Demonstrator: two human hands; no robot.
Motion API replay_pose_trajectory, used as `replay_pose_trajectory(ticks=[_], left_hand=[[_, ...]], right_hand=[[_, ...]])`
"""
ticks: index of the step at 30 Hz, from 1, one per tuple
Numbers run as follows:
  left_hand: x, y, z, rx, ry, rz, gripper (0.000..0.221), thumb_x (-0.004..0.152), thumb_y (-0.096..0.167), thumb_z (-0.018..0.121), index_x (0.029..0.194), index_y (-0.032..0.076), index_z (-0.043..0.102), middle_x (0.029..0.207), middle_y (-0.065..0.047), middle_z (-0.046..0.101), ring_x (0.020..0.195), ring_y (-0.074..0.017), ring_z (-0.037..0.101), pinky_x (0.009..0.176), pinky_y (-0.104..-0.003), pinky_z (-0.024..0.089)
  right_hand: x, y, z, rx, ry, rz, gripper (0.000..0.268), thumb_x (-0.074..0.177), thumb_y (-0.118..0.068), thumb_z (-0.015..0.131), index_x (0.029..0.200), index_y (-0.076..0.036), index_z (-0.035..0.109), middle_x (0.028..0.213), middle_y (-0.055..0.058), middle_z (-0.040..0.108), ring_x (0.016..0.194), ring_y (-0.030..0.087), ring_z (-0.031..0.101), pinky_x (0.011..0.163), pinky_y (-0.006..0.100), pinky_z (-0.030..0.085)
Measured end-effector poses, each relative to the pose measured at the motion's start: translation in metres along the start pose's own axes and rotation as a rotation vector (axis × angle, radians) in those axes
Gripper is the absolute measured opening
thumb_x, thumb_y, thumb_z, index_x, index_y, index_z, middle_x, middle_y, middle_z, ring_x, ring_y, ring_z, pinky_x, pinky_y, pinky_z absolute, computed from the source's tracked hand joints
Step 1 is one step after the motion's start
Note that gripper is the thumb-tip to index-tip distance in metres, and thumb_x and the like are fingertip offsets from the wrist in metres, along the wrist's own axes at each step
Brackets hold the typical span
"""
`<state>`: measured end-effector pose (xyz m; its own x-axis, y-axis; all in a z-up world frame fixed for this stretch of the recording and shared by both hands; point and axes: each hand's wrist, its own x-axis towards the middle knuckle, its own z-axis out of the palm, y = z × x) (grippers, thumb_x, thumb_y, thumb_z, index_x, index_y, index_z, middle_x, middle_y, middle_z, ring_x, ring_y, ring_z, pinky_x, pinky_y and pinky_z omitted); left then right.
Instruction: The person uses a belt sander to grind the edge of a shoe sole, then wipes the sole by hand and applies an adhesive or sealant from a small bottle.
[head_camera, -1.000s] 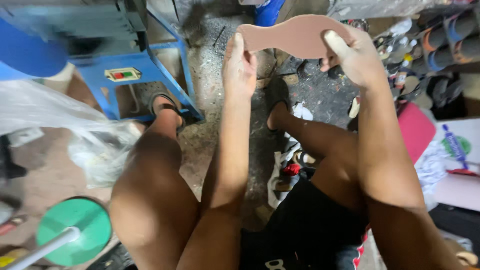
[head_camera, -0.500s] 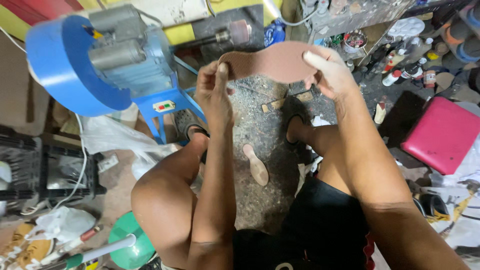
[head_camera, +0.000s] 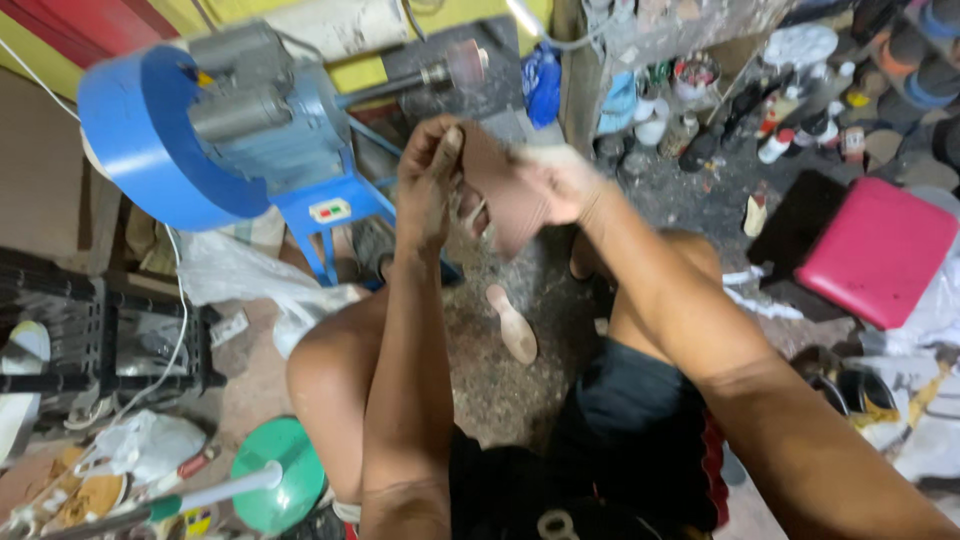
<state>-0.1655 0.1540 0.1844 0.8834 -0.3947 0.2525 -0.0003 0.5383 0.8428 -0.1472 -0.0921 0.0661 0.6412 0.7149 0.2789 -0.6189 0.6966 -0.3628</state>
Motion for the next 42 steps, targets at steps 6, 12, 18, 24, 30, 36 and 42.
replay_pose_trajectory(ticks=[6,12,18,24,30,36,42], left_hand=[[0.028,-0.045,-0.048,-0.04,0.078,-0.021,0.015,0.112,0.019,0.058,0.117,0.007,0.064,0.096,-0.001,0.065,0.077,-0.0081,0.059,0.065,-0.027,0.05],[0.061,-0.104,-0.077,-0.277,0.156,-0.115,0.021,0.107,0.023,0.058,0.12,0.008,0.063,0.099,-0.005,0.068,0.079,-0.0131,0.064,0.065,-0.029,0.054],[0.084,-0.156,-0.087,-0.523,0.256,-0.341,0.018,0.1,0.03,0.064,0.109,0.015,0.061,0.08,-0.002,0.061,0.057,-0.0131,0.056,0.042,-0.028,0.042],[0.132,-0.217,-0.104,-0.6,0.362,-0.466,0.016,0.101,0.034,0.064,0.102,0.019,0.062,0.062,0.006,0.046,0.041,-0.0056,0.04,0.03,-0.024,0.026],[0.159,-0.237,-0.12,-0.613,0.41,-0.533,0.017,0.095,0.034,0.066,0.1,0.017,0.069,0.055,0.008,0.045,0.036,-0.0064,0.038,0.029,-0.026,0.026],[0.192,-0.277,-0.125,-0.685,0.357,-0.531,0.026,0.095,0.035,0.072,0.082,0.015,0.062,0.054,0.007,0.05,0.034,-0.0063,0.044,0.026,-0.024,0.031],[0.203,-0.262,-0.115,-0.673,0.557,-0.61,0.023,0.103,0.027,0.062,0.091,0.008,0.064,0.071,-0.005,0.066,0.054,-0.0142,0.061,0.046,-0.027,0.049]], right_hand=[[0.044,0.034,0.065,-0.19,0.493,-0.017,0.048,0.105,-0.036,0.052,0.131,0.003,0.061,0.112,0.014,0.069,0.098,0.027,0.068,0.092,0.048,0.057],[0.06,0.017,0.076,-0.271,0.608,0.071,0.049,0.106,-0.038,0.055,0.129,0.005,0.063,0.099,0.012,0.065,0.089,0.024,0.067,0.087,0.048,0.059],[0.081,-0.013,0.044,-0.321,0.942,0.089,0.043,0.101,-0.036,0.06,0.117,0.003,0.066,0.09,0.011,0.065,0.079,0.022,0.066,0.078,0.044,0.063],[0.101,-0.039,0.011,-0.376,1.09,0.047,0.03,0.096,-0.029,0.063,0.109,-0.002,0.067,0.09,0.013,0.07,0.078,0.026,0.071,0.076,0.045,0.063],[0.106,-0.053,-0.009,-0.395,1.043,0.033,0.035,0.095,-0.03,0.066,0.109,0.002,0.07,0.1,0.016,0.074,0.084,0.028,0.074,0.08,0.042,0.063],[0.108,-0.067,-0.017,-0.411,1.077,-0.057,0.04,0.095,-0.035,0.064,0.109,0.003,0.071,0.097,0.017,0.075,0.08,0.026,0.074,0.079,0.038,0.065],[0.109,-0.077,-0.03,-0.431,0.942,-0.102,0.036,0.1,-0.031,0.062,0.111,0.003,0.07,0.096,0.017,0.073,0.08,0.024,0.073,0.077,0.036,0.063]])
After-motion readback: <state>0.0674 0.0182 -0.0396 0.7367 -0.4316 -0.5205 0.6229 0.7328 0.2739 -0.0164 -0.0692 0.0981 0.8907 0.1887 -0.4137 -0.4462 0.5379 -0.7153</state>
